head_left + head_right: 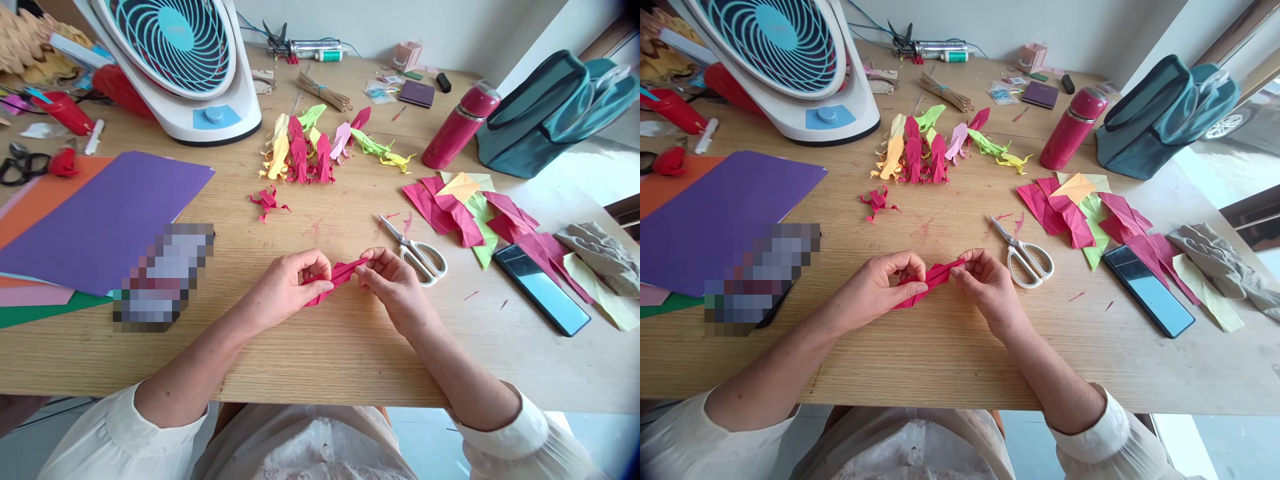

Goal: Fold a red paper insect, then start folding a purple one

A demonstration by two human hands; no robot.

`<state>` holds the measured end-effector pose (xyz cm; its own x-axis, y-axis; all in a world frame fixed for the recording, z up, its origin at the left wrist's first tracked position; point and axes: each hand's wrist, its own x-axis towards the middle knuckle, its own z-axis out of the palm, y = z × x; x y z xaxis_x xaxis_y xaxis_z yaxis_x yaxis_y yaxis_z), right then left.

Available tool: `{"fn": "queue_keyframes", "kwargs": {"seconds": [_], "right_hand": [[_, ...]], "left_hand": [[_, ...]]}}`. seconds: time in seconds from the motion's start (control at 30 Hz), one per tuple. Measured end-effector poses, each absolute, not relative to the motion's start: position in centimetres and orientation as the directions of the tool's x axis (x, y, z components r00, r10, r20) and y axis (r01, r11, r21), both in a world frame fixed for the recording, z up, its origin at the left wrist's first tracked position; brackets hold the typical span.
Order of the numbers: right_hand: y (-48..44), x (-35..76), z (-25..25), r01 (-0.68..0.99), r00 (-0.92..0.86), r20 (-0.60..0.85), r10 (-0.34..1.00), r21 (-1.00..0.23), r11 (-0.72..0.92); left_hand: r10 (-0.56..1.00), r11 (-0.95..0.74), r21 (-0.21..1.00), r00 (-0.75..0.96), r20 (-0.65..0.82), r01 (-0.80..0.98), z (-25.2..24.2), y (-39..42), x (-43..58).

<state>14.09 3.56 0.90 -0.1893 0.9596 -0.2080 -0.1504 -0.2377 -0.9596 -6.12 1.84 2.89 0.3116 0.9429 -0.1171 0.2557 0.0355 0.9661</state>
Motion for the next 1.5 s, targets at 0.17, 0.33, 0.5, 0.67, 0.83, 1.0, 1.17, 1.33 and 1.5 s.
{"fn": "queue_keyframes", "kwargs": {"seconds": [0.17, 0.33, 0.5, 0.67, 0.83, 1.0, 1.17, 1.33, 1.5], "right_hand": [[3.6, 14.2, 0.9, -0.1, -0.234, -0.234, 0.944, -0.96, -0.263], [3.5, 14.1, 0.8, -0.113, -0.225, -0.234, 0.946, -0.958, -0.264], [3.2, 13.8, 0.6, -0.151, -0.181, -0.131, 0.975, -0.976, -0.16], [3.4, 15.1, 0.9, 0.038, -0.308, -0.05, 0.95, -0.998, -0.04], [3.6, 16.7, 2.1, 0.517, -0.446, 0.005, 0.895, -0.815, 0.262], [3.2, 16.5, 2.2, 0.626, -0.609, -0.033, 0.793, -0.634, 0.454], [3.1, 15.9, 1.7, 0.62, -0.636, -0.037, 0.771, -0.619, 0.481], [3.1, 15.8, 1.7, 0.623, -0.625, -0.029, 0.78, -0.62, 0.476], [3.1, 15.7, 1.7, 0.615, -0.634, -0.023, 0.773, -0.62, 0.487]], "left_hand": [[0.955, 0.024, 0.965, 0.28, -0.099, 0.26, 3.1, 1.8, -5.8], [0.96, 0.019, 0.962, 0.265, -0.094, 0.272, 2.8, 1.8, -5.7], [0.967, 0.052, 0.956, 0.225, -0.121, 0.288, 2.8, 1.9, -5.8], [0.954, 0.096, 0.953, 0.247, -0.171, 0.288, 2.5, 1.7, -5.8], [0.93, 0.042, 0.881, 0.304, -0.206, 0.47, 2.0, 1.1, -5.7], [0.904, -0.265, 0.661, 0.42, -0.083, 0.702, 1.9, 0.7, -5.5], [0.855, -0.398, 0.601, 0.518, -0.03, 0.693, 1.9, 0.5, -5.8], [0.862, -0.445, 0.598, 0.501, 0.082, 0.667, 1.2, -0.2, -6.3], [0.85, -0.502, 0.566, 0.493, 0.185, 0.654, 0.3, -1.3, -6.5]]}}
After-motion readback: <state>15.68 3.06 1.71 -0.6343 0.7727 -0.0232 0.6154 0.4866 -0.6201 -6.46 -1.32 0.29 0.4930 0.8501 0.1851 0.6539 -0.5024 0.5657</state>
